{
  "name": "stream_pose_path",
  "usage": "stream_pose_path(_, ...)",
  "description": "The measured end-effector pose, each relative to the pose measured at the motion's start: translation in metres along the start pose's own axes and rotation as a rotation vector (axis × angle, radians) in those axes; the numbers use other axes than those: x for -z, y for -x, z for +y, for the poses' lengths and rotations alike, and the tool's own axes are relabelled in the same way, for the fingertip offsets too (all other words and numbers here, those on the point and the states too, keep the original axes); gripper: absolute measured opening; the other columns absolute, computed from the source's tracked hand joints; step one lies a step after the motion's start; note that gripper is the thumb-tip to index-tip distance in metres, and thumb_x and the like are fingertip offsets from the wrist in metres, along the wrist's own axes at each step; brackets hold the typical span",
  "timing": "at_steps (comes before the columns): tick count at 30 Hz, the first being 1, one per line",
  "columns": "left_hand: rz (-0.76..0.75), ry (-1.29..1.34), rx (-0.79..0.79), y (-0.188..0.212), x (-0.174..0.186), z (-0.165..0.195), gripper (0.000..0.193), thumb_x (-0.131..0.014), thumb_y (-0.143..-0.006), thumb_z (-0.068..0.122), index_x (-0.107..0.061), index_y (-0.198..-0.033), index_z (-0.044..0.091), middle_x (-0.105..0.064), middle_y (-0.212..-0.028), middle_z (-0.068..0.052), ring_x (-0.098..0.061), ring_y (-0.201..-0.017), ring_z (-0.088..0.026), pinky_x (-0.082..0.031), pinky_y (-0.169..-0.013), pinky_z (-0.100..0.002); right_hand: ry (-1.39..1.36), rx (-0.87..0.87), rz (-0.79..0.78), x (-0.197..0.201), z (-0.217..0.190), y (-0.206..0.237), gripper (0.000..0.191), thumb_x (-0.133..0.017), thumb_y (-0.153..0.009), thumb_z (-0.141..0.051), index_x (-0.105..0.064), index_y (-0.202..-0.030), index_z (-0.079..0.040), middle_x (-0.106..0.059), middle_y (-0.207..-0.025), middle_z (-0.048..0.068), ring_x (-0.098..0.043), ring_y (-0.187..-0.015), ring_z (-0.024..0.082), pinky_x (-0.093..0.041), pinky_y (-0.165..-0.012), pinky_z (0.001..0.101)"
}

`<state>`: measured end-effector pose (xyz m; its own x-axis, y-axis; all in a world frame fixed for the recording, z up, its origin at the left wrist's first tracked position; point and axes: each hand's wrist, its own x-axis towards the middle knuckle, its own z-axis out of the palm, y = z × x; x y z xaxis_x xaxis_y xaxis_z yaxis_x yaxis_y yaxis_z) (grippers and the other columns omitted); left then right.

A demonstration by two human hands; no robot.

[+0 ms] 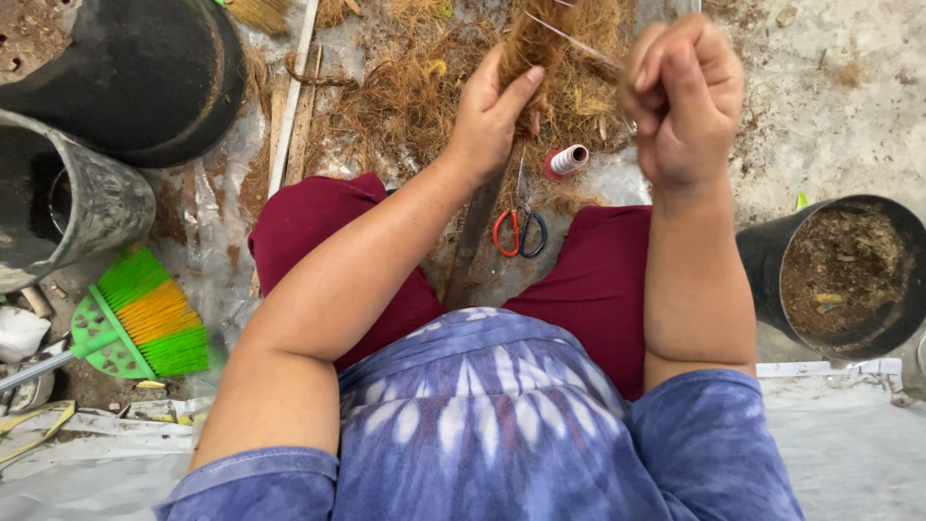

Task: The person sits on the floor and bundles loose coconut fiber by hand. They gather a section of fiber, wrap it with white string from a spool, and tighten the bundle. The person repeats this process, adding more fiber and securing it with additional string.

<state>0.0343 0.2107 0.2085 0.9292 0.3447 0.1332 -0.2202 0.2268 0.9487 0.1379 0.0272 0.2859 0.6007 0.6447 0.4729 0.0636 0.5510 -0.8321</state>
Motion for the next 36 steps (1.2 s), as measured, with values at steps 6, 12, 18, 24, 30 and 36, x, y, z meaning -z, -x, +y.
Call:
stream_pose_path(6,-0.087,0.160,0.021,0.001,0.000,0.019,0.024,-0.059,-0.108,0.018,-0.056,-0.127,0.003,-0.065,-0.087,-0.006,-0.063,-0.071,-0.014,-0.057,-0.061,-0.030,0.143,-0.171,0.151,0.012,0.009,-0.003,0.031,-0.063,-0.118,-0.029,-0.058,-0.094,-0.010,-0.051,-0.069,0.000,-0.035,-0.047,0.005,-0.028,-0.046,0.0231)
stream_pose_path(12,-0.268,0.298,0.176,0.006,0.003,0.047,0.034,-0.055,-0.102,0.017,-0.053,-0.132,0.003,-0.064,-0.075,-0.007,-0.059,-0.056,-0.015,-0.053,-0.052,-0.029,0.229,-0.278,0.039,-0.003,0.002,-0.013,0.035,-0.077,-0.098,-0.035,-0.061,-0.112,-0.007,-0.060,-0.089,-0.004,-0.045,-0.065,0.001,-0.034,-0.054,0.0173)
stream_pose_path(18,-0.630,0.488,0.426,0.004,0.008,0.038,0.036,-0.050,-0.103,0.029,-0.052,-0.121,-0.002,-0.063,-0.073,-0.010,-0.061,-0.059,-0.019,-0.055,-0.057,-0.034,0.060,-0.320,-0.208,-0.007,-0.008,-0.019,0.058,-0.087,-0.089,-0.034,-0.057,-0.127,-0.003,-0.068,-0.121,0.000,-0.068,-0.109,0.008,-0.058,-0.097,0.0235)
stream_pose_path(24,-0.611,0.464,0.378,0.007,-0.001,0.025,0.057,-0.042,-0.106,0.050,-0.055,-0.123,-0.003,-0.063,-0.075,-0.009,-0.059,-0.060,-0.015,-0.054,-0.060,-0.029,0.162,-0.287,-0.179,-0.006,0.006,-0.013,0.051,-0.086,-0.098,-0.024,-0.061,-0.133,0.002,-0.068,-0.112,0.004,-0.065,-0.097,0.009,-0.055,-0.088,0.0240)
stream_pose_path(30,-0.272,0.256,0.075,0.009,-0.012,0.019,0.059,-0.054,-0.110,0.050,-0.047,-0.144,0.003,-0.066,-0.102,-0.007,-0.068,-0.084,-0.015,-0.061,-0.068,-0.031,0.199,-0.106,0.026,-0.024,0.012,-0.008,0.044,-0.079,-0.104,-0.026,-0.055,-0.134,-0.004,-0.068,-0.119,0.001,-0.067,-0.094,0.007,-0.056,-0.081,0.0229)
stream_pose_path(36,-0.172,0.078,0.026,0.008,-0.009,0.019,0.046,-0.050,-0.110,0.033,-0.045,-0.145,0.003,-0.070,-0.086,-0.009,-0.064,-0.060,-0.012,-0.058,-0.056,-0.026,-0.018,-0.203,0.182,-0.014,0.011,-0.006,0.020,-0.072,-0.113,-0.020,-0.059,-0.121,-0.008,-0.062,-0.086,0.001,-0.049,-0.057,0.004,-0.034,-0.050,0.0189)
